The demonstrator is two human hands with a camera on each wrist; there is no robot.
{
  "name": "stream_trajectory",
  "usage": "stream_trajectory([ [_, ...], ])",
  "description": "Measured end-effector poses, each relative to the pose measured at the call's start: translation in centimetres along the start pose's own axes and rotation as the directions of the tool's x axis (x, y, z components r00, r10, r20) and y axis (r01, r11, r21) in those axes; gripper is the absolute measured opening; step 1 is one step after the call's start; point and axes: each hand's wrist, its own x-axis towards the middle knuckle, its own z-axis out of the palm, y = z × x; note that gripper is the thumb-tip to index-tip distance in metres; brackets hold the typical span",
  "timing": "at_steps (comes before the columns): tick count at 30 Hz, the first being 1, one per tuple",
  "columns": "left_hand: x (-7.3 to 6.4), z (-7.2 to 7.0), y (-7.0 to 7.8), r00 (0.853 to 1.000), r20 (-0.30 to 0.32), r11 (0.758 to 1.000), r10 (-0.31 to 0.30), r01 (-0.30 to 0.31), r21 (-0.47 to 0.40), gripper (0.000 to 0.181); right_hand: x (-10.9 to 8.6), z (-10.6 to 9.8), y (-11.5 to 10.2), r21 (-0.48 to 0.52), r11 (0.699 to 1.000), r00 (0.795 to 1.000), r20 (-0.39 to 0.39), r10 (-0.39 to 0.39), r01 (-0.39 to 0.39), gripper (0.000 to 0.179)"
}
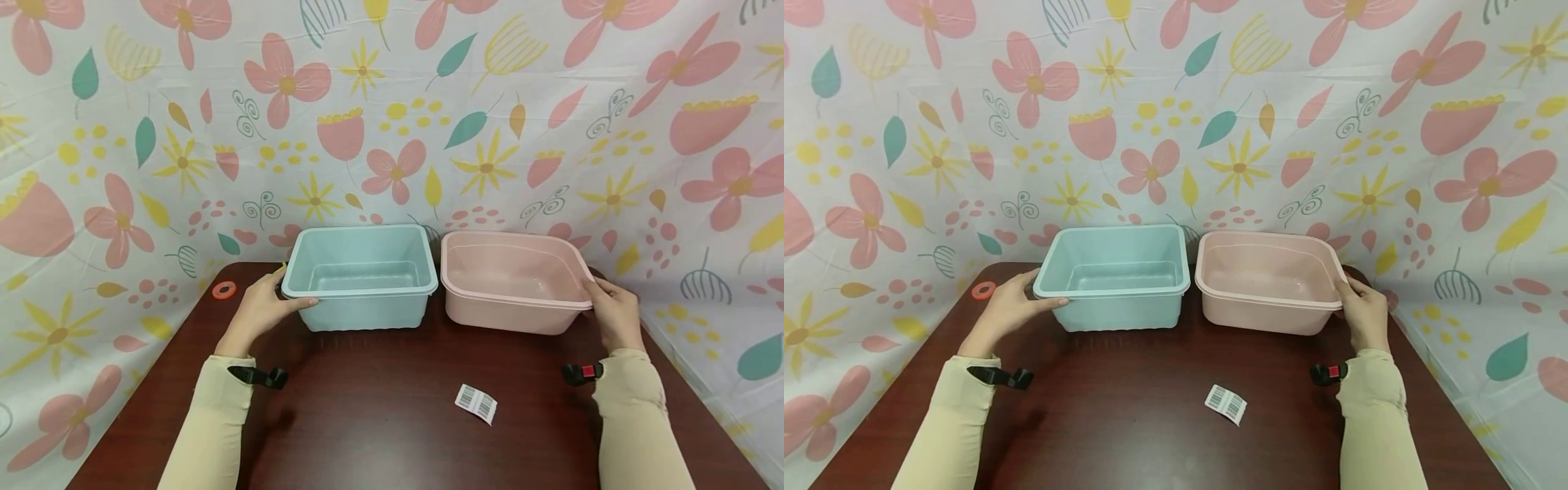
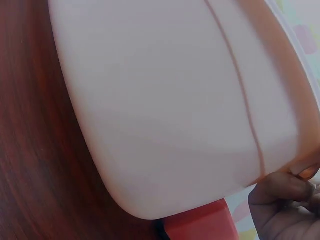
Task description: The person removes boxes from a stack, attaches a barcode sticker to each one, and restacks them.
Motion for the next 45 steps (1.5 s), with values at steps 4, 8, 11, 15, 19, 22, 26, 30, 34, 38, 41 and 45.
stream_trajectory([
  [4,0.0,0.0,-0.1,1.0,-0.002,1.0,0.007,-0.007,0.003,0.1,-0.1,0.2,-0.2,-0.01,1.0,1.0,-0.026,0.007,-0.007,0.066],
  [8,0.0,0.0,0.0,1.0,0.001,1.0,0.016,-0.016,0.009,0.098,-0.4,0.2,-0.4,-0.022,1.0,0.999,-0.049,0.011,-0.012,0.058],
  [11,0.0,0.0,0.1,1.0,0.001,1.0,0.024,-0.024,0.02,0.097,-0.6,0.3,-0.6,-0.114,0.993,0.997,-0.078,0.0,-0.009,0.053],
  [15,-0.2,-0.1,0.6,0.999,0.005,0.997,0.046,-0.047,0.057,0.098,-0.9,0.4,-1.5,-0.281,0.96,0.987,-0.158,-0.036,-0.01,0.043],
  [19,-1.1,-0.4,1.9,0.994,-0.037,0.986,0.098,-0.092,0.14,0.098,-1.7,0.9,-3.3,-0.313,0.948,0.961,-0.242,-0.134,0.054,0.019],
  [22,-2.0,-0.4,3.6,0.973,-0.069,0.965,0.221,-0.208,0.162,0.088,-3.0,1.9,-5.0,-0.312,0.935,0.945,-0.216,-0.245,0.171,0.019],
  [26,-3.2,1.2,7.0,0.891,0.037,0.892,0.452,-0.453,0.019,0.066,-5.4,3.9,-6.3,-0.246,0.894,0.925,0.023,-0.38,0.374,0.033],
  [30,-4.2,5.7,10.1,0.77,0.221,0.801,0.599,-0.585,-0.131,0.048,-7.3,6.6,-5.8,-0.102,0.865,0.842,0.313,-0.44,0.49,0.033],
  [34,-5.3,12.5,12.1,0.682,0.383,0.766,0.623,-0.631,-0.124,0.048,-8.7,8.9,-3.5,-0.067,0.853,0.732,0.551,-0.4,0.517,0.026],
  [38,-6.2,18.6,13.6,0.664,0.479,0.768,0.574,-0.64,-0.033,0.053,-9.7,10.6,-0.3,-0.111,0.859,0.663,0.688,-0.296,0.5,0.027],
  [41,-6.5,21.8,14.5,0.701,0.47,0.769,0.536,-0.636,0.071,0.054,-10.2,11.5,2.0,-0.095,0.893,0.643,0.728,-0.24,0.441,0.028],
  [45,-6.6,24.2,14.9,0.745,0.432,0.775,0.509,-0.615,0.148,0.046,-10.5,11.9,4.7,0.013,0.952,0.627,0.75,-0.211,0.304,0.031],
])
